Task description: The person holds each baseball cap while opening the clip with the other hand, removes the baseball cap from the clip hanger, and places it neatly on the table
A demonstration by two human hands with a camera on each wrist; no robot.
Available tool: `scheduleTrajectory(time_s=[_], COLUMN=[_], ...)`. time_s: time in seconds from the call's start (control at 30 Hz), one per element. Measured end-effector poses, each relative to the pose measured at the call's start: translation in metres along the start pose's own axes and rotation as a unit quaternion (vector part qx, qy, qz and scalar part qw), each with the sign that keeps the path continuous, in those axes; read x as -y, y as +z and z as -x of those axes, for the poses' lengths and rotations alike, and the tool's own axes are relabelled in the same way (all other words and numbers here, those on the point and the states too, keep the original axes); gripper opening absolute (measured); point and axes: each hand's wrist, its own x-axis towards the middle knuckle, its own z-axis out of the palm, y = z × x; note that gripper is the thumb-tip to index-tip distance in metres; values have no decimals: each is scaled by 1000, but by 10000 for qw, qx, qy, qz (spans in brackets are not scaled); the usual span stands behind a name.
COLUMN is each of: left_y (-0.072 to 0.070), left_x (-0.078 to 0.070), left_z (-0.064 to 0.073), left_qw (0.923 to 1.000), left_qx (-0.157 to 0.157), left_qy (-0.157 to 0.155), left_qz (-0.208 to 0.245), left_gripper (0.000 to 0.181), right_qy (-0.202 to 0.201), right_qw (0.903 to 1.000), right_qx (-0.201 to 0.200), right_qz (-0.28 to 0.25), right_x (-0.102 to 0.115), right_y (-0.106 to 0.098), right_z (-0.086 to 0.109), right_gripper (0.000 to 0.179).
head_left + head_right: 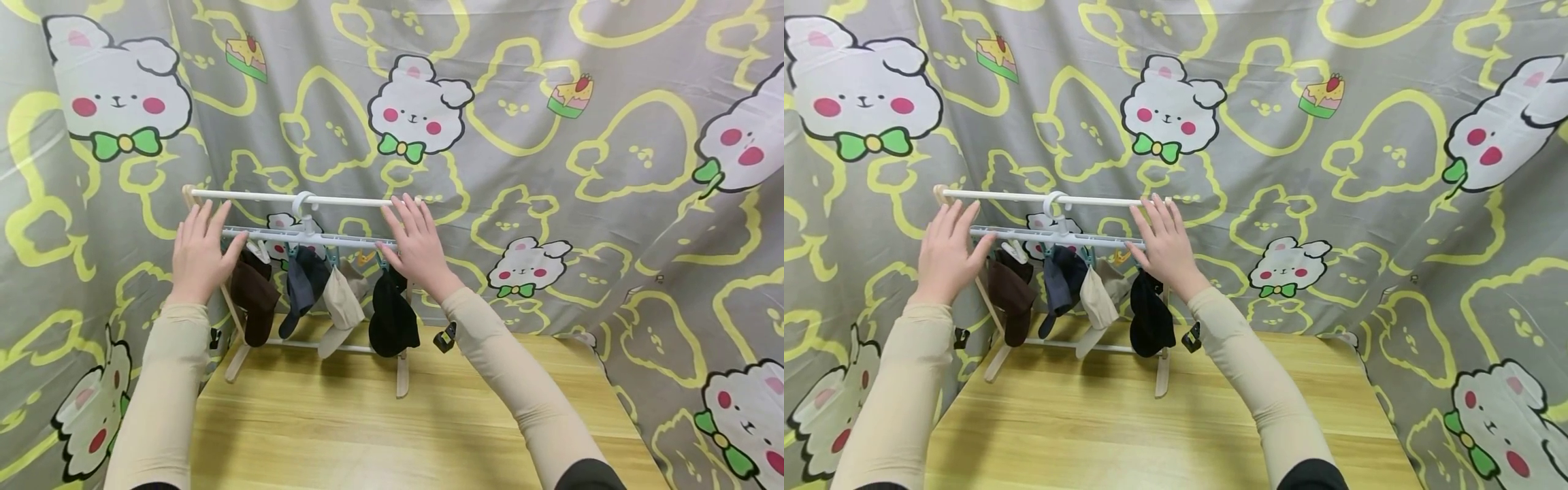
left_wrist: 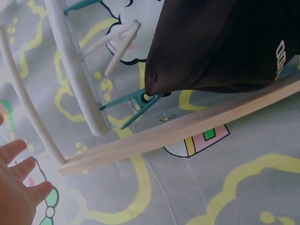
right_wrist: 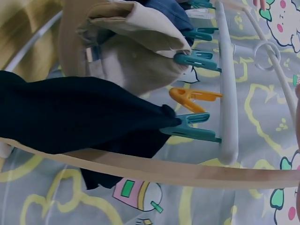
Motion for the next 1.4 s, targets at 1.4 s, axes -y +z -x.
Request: scheduleTrajectory(time_s=[1.4], left_y=[15], left_x=[10], left_z=[-61], left_qw=[9943], left_qx=[563], left_qy=[74], left_qz=[-907], left_gripper=[58], right_qy=[616], right_qw=[9936], right_qx=[199], right_qz=[930], right_x=[15], right_y=[28], right_z=[-39], right_gripper=[61])
